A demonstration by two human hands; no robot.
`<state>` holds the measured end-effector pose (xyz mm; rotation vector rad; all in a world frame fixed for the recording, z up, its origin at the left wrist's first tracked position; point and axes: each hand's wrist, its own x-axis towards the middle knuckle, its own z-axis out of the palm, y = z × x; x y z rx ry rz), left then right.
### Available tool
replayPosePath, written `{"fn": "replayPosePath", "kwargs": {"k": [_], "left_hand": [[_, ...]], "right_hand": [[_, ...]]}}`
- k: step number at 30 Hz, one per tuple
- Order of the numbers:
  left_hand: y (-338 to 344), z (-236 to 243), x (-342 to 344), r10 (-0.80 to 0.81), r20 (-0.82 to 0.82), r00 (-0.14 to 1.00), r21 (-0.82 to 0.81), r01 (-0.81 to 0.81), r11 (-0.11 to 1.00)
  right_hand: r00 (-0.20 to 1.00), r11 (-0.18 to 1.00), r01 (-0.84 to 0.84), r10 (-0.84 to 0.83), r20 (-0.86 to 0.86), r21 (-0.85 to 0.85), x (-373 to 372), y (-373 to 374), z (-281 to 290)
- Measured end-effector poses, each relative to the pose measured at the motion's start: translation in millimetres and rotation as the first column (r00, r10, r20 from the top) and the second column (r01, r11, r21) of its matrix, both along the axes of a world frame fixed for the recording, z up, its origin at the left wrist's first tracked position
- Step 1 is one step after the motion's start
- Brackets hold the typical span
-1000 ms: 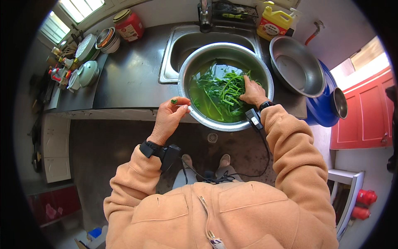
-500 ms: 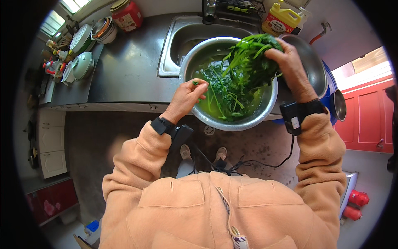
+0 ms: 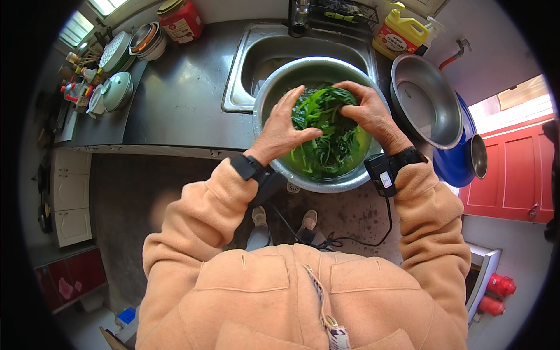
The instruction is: The person washes leafy green vegetables in a metal bowl at the sink, squeezes out excess water, and places them on a cutting board. They then stir a yellow liquid in a pan on an induction cooktop and blanch the greens in a large wok before transferring them to a bowl.
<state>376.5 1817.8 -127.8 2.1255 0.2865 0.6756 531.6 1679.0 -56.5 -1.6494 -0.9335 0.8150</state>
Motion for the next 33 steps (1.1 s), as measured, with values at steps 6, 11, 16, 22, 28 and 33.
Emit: {"fn": "replayPosePath", "kwargs": {"k": [6,11,16,22,28,33], "left_hand": [[-2.8,10.7,30.3,-0.137,0.030,0.990,-0.474,0.135,0.870],[-8.1,34.8,32.6,-0.122,0.123,0.985,-0.778,0.172,0.605],[-12.0,64.5,38.3,-0.117,0.250,0.961,-0.926,0.273,0.260],[-2.2,70.8,36.0,-0.007,0.244,0.970,-0.941,0.238,0.239],[2.4,63.1,33.9,-0.022,0.245,0.969,-0.961,0.246,0.124],[2.2,57.4,33.9,-0.040,0.269,0.962,-0.962,0.271,0.043]], "right_hand": [[0.977,0.998,-0.054,0.059,0.203,-0.029,12.1,-3.9,-1.9],[0.832,0.942,0.088,0.109,0.544,-0.323,15.8,-19.4,-40.4],[0.901,0.850,0.018,0.215,0.378,-0.527,17.1,-23.2,-66.2],[0.743,0.813,0.227,0.211,0.635,-0.536,29.7,-52.5,-53.8],[0.797,0.803,0.261,0.135,0.589,-0.536,41.5,-64.5,-39.0],[0.889,0.912,0.299,-0.158,0.429,-0.282,39.7,-55.9,-30.2]]}}
